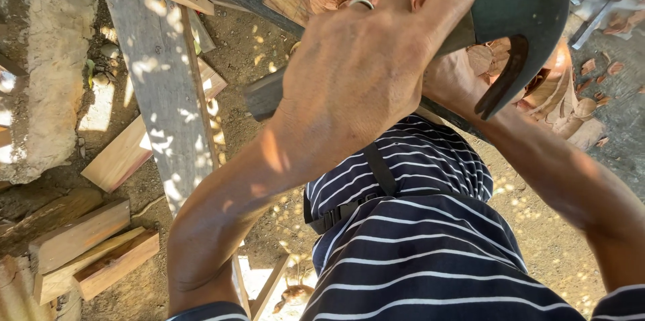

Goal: Carving intricate patterns into a piece of wood using a hammer and chisel.

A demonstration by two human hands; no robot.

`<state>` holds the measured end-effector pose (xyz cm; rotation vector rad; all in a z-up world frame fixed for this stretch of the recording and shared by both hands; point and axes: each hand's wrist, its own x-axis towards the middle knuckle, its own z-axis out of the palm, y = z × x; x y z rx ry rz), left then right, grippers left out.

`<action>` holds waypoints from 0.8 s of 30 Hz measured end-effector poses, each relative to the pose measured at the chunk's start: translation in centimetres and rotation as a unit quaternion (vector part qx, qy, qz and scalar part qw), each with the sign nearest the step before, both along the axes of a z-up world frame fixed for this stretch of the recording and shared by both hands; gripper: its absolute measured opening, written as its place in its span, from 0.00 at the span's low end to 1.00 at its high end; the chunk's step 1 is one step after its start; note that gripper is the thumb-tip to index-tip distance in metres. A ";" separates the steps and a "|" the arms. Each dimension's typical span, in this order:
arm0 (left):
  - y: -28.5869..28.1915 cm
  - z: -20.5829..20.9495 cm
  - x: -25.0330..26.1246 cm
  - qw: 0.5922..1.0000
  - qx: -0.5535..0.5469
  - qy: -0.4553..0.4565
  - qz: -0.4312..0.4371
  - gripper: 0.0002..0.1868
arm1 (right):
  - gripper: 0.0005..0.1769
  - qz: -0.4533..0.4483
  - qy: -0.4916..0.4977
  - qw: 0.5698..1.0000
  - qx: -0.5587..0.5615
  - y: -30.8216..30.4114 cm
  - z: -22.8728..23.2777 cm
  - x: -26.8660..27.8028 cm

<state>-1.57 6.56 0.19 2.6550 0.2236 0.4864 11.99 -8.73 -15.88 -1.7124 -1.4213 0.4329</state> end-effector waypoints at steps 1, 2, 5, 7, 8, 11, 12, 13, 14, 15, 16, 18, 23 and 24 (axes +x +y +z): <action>-0.1 -0.4 0.0 1.000 0.022 -0.018 0.007 0.19 | 0.19 -0.025 0.064 0.998 -0.003 0.3 0.3 -0.5; -0.2 -0.9 -0.1 0.998 0.045 -0.038 0.014 0.17 | 0.19 -0.050 0.127 0.991 -0.004 0.6 0.6 -1.0; 0.1 -0.8 0.2 0.995 0.086 0.056 -0.015 0.10 | 0.19 -0.099 0.254 0.962 -0.008 1.3 1.0 -2.2; 0.2 -0.9 -0.2 0.998 0.058 0.010 -0.004 0.12 | 0.19 -0.126 0.319 0.939 -0.011 1.4 1.1 -2.6; 0.3 -1.0 -0.4 0.999 0.031 -0.040 0.005 0.14 | 0.19 -0.151 0.379 0.913 -0.012 1.4 1.3 -2.8; 0.7 -1.7 -0.1 0.998 0.034 0.043 -0.010 0.15 | 0.13 -0.061 0.272 0.960 -0.025 1.5 1.8 -1.2; 1.5 -1.0 -0.3 0.998 0.035 0.043 -0.011 0.15 | 0.13 -0.062 0.273 0.960 -0.024 1.3 1.9 -0.5; 2.4 -0.4 -0.3 0.996 0.017 0.082 -0.018 0.16 | 0.09 0.005 0.190 0.981 -0.034 1.1 2.0 0.3; 3.2 0.1 -0.4 0.992 -0.002 0.123 -0.026 0.18 | 0.05 0.070 0.108 0.991 -0.044 0.7 2.0 1.0; 4.2 -0.1 -1.1 0.992 -0.003 0.126 -0.030 0.18 | 0.05 0.066 0.111 0.991 -0.044 -0.7 2.0 1.5; 5.3 -0.3 -1.8 0.995 -0.035 0.090 -0.018 0.21 | 0.05 0.060 0.116 0.984 -0.119 -1.8 1.9 2.0; 7.9 -1.7 -3.1 0.996 -0.064 0.056 -0.011 0.25 | 0.06 0.049 0.125 0.973 -0.190 -3.7 2.3 2.8; 14.2 -7.8 -6.4 0.964 -0.161 0.176 0.121 0.17 | 0.08 -0.096 0.109 0.970 -0.193 -6.8 2.2 3.7; 14.5 -7.9 -6.6 0.963 -0.163 0.179 0.117 0.17 | 0.08 -0.099 0.112 0.969 -0.196 -6.2 2.3 3.8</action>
